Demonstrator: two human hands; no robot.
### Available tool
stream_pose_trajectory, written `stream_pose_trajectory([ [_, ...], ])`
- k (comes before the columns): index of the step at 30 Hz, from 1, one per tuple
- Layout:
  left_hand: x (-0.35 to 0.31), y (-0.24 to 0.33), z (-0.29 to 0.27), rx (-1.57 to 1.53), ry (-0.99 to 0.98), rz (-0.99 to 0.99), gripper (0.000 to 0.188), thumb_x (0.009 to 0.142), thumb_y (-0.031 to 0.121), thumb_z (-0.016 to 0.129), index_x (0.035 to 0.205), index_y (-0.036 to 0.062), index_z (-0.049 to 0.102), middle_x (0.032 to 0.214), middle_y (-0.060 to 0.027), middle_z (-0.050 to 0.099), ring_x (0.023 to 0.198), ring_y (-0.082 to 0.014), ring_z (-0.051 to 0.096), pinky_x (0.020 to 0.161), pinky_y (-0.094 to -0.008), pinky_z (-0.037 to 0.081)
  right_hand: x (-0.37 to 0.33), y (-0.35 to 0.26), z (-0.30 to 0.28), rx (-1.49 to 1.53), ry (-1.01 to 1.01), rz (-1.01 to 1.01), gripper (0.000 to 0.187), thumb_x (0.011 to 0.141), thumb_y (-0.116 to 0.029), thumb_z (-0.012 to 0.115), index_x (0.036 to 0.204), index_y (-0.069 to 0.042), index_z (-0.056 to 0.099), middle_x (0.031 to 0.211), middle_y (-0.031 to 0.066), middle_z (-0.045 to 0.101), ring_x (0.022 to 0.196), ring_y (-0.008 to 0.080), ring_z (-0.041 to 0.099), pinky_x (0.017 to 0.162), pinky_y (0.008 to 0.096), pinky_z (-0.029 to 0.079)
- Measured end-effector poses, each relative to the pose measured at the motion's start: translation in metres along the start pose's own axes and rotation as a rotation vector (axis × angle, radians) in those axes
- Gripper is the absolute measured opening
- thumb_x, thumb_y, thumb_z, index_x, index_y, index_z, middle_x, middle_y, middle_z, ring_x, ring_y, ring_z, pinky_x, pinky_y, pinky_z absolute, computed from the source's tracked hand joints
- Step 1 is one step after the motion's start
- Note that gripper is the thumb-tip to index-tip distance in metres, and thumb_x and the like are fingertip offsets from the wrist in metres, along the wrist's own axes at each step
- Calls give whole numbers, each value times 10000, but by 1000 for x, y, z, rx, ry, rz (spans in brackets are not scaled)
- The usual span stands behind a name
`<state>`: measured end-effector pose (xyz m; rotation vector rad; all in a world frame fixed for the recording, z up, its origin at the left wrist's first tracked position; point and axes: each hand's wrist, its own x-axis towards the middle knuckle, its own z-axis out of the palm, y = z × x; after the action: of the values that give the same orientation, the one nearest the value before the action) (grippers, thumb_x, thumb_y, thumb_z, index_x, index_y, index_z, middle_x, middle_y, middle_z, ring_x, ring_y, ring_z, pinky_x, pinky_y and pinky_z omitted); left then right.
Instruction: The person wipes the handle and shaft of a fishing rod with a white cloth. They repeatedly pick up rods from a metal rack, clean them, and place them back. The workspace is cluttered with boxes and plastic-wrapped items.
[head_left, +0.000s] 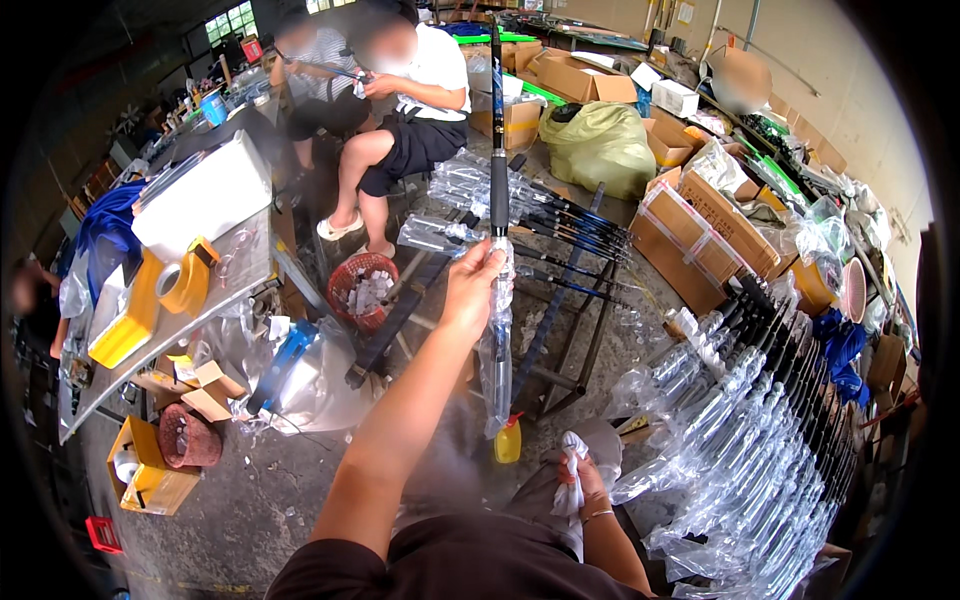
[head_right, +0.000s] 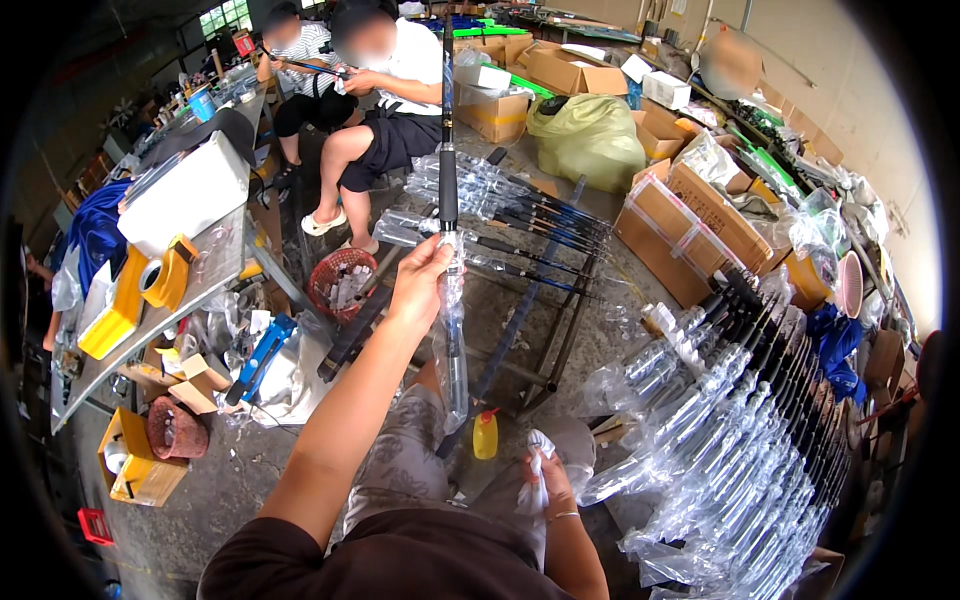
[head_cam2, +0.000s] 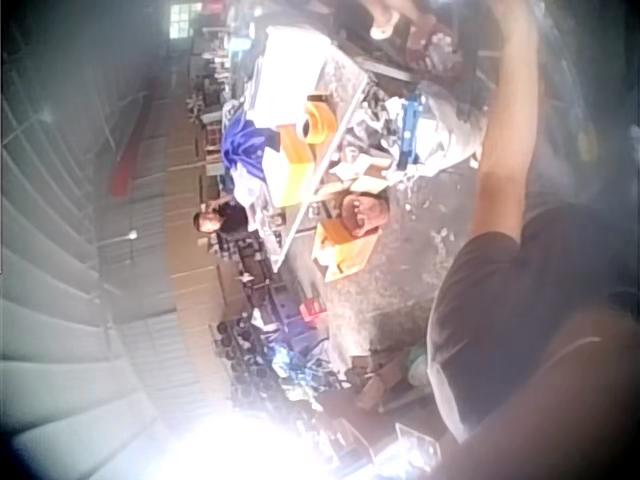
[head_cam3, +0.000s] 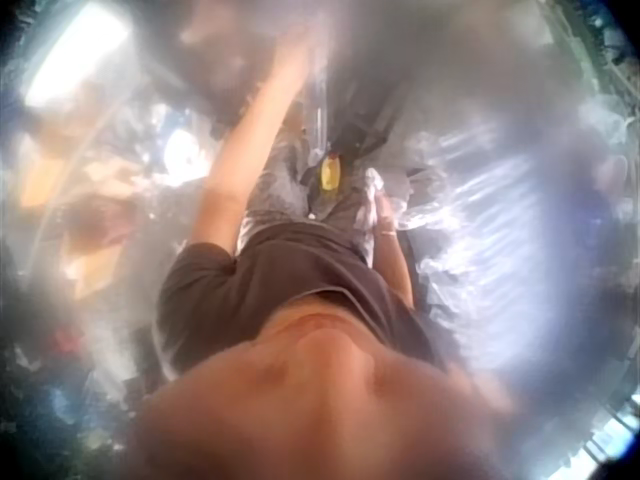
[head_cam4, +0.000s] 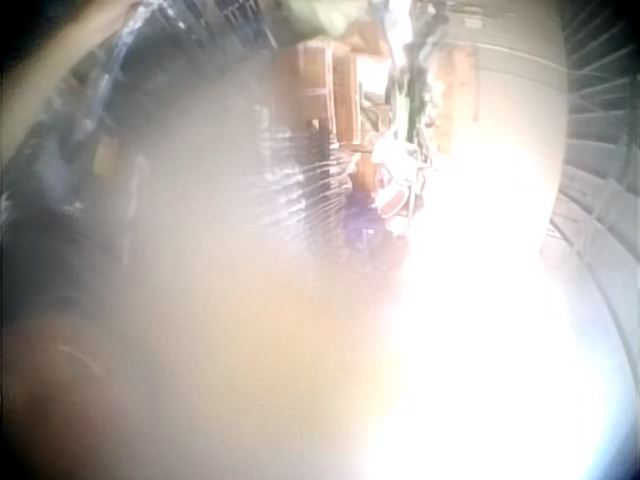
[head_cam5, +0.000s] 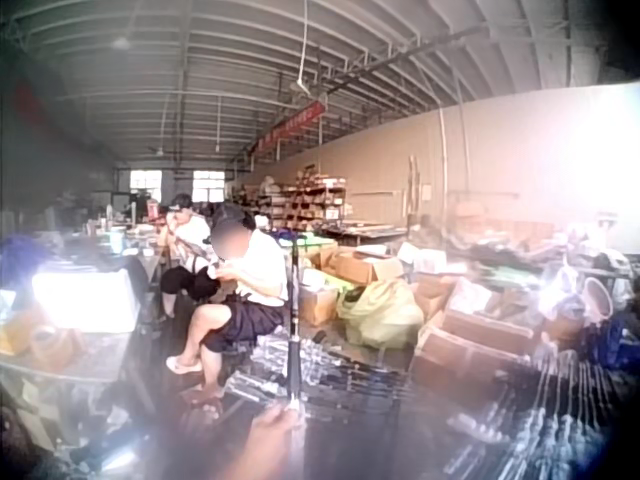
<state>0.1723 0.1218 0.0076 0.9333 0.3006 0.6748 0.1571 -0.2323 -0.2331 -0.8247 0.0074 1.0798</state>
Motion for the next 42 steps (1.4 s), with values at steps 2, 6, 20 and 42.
stream_pose_trajectory([
  [2, 2, -1, 2, -8, 5, -6, 259, 952, 132, 619, 1196, 44, 614, 827, 4, 621, 673, -80, 574, 584, -228, 469, 1, 0, -6, 7, -26, 12, 193, 984, -262, 558, 927, -80, 579, 700, 25, 563, 474, 89, 436, 428, 225, 344],
  [6, 1, -2, 3, 1, 27, 1, 235, 947, 122, 622, 1169, 43, 625, 809, 6, 622, 658, -78, 571, 578, -226, 465, -2, -5, 10, 88, 67, 23, 164, 987, -251, 554, 966, -89, 566, 743, 27, 583, 475, 90, 438, 431, 226, 349],
  [20, -5, 6, 16, 33, 66, -109, 208, 941, 140, 630, 1117, 29, 620, 826, -37, 631, 693, -139, 626, 580, -280, 512, 4, 2, -9, 22, 12, 22, 171, 974, -269, 575, 1005, -102, 547, 743, 28, 591, 468, 91, 457, 439, 234, 383],
  [42, -12, 6, 24, 19, 105, -146, 173, 914, 150, 670, 1030, 29, 629, 815, -58, 631, 663, -166, 628, 562, -313, 529, 8, 7, -19, 113, -4, 57, 187, 980, -226, 568, 1134, -136, 515, 847, 62, 614, 506, 99, 459, 436, 220, 382],
])
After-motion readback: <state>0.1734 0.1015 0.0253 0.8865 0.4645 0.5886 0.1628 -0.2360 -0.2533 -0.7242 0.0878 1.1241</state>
